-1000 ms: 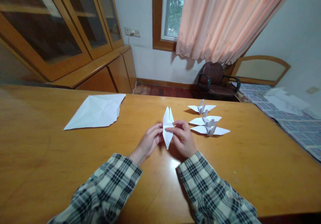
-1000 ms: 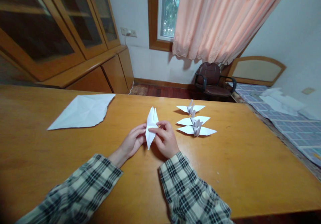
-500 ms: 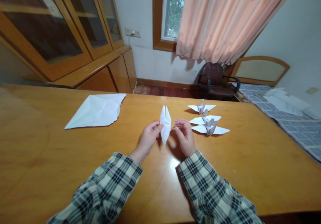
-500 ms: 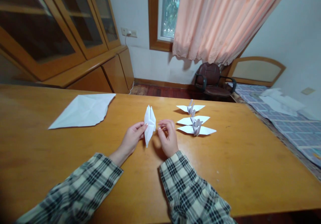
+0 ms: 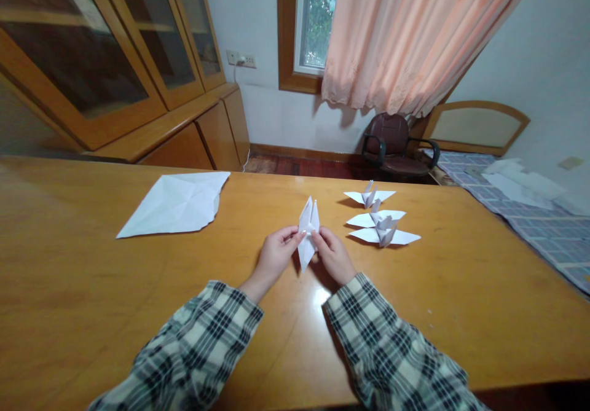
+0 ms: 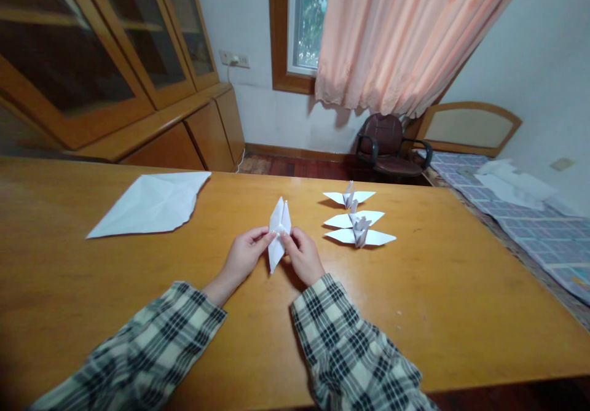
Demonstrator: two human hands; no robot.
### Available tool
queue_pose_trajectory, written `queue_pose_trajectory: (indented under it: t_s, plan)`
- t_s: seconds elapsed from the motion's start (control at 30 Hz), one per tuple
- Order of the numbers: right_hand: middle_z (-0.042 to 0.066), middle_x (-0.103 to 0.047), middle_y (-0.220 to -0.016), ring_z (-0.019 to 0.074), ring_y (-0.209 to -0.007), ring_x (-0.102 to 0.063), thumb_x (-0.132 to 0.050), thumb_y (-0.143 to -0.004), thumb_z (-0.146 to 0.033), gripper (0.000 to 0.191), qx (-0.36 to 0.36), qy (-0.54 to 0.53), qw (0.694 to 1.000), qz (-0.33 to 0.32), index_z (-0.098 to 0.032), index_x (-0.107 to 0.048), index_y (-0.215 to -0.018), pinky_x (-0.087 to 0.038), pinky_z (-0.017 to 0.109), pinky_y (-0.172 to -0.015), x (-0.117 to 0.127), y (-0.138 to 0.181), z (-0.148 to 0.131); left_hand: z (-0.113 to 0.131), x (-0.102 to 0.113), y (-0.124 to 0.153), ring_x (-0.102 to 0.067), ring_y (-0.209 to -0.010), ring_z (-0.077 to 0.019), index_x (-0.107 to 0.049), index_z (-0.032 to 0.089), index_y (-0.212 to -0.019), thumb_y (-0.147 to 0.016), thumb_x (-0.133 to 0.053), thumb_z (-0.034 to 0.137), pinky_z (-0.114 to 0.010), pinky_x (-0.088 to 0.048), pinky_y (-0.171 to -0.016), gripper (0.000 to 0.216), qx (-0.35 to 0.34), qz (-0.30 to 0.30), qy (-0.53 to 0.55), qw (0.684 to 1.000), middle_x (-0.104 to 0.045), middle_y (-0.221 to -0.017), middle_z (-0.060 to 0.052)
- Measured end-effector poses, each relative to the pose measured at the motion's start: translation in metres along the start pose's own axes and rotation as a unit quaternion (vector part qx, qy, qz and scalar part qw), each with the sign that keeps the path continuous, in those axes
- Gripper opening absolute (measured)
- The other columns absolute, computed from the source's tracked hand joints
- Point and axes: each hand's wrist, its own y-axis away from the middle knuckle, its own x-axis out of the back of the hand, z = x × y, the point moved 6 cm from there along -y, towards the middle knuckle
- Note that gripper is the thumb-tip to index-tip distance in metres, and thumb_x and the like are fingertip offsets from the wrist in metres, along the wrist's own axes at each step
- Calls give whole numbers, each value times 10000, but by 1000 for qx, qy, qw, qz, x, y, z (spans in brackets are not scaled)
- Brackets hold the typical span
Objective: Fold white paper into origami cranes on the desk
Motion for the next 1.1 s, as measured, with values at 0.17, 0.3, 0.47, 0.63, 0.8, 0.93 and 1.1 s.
queue_pose_trajectory:
  t_s: [0.17, 0.3, 0.47, 0.63, 0.8, 0.93, 1.1]
  plan:
    - [-33, -521, -622, 118, -574, -472, -556, -862, -623, 436, -27, -39, 999, 11, -206, -563, -734, -403, 248, -551, 0, -1, 5, 0, 1, 0, -651, -756, -198, -738, 147, -815, -766, -676, 470, -275, -513, -681, 332, -11, -6, -33, 999, -739, -801, -49]
    - [-34, -531, -627, 121, -576, -482, -608, -831, -609, 409, -39, -54, 997, 35, -208, -573, -765, -403, 249, -548, 1, 0, 5, -5, -1, -1, -641, -745, -188, -734, 146, -836, -773, -685, 492, -273, -510, -685, 355, -1, -18, -10, 1000, -725, -793, -45]
    - [-28, -532, -644, 119, -605, -487, -641, -828, -564, 381, -23, -54, 996, 63, -204, -573, -724, -401, 246, -572, 5, -1, 6, -17, -6, -2, -642, -755, -180, -709, 143, -887, -736, -724, 532, -278, -523, -704, 417, 41, -39, 53, 997, -711, -824, -42]
    - [-38, -518, -627, 111, -569, -461, -659, -817, -553, 373, -38, -83, 994, 64, -204, -576, -720, -380, 241, -542, 6, -1, 12, -18, -7, -3, -621, -767, -170, -677, 141, -861, -751, -711, 542, -270, -502, -719, 417, 34, -52, 50, 997, -685, -814, -33]
    - [-40, -519, -621, 109, -571, -466, -681, -792, -563, 388, -39, -105, 992, 64, -203, -566, -704, -385, 237, -546, 5, 0, 10, -15, -6, -2, -568, -697, -144, -639, 140, -793, -770, -688, 561, -242, -447, -645, 425, 23, -59, -7, 998, -637, -740, -9]
    - [-46, -503, -605, 107, -549, -451, -681, -784, -575, 398, -46, -108, 992, 56, -208, -552, -703, -381, 239, -529, 4, 0, 9, -13, -4, -1, -545, -672, -140, -616, 149, -736, -762, -682, 575, -239, -427, -634, 432, 20, -45, -28, 998, -610, -694, 4]
    - [-40, -501, -615, 117, -579, -460, -671, -773, -606, 423, -48, -108, 993, 30, -212, -536, -696, -394, 245, -538, 0, 0, 5, -10, -4, 0, -522, -656, -138, -616, 151, -712, -772, -664, 558, -237, -405, -611, 415, 4, -44, -48, 998, -585, -668, 9]
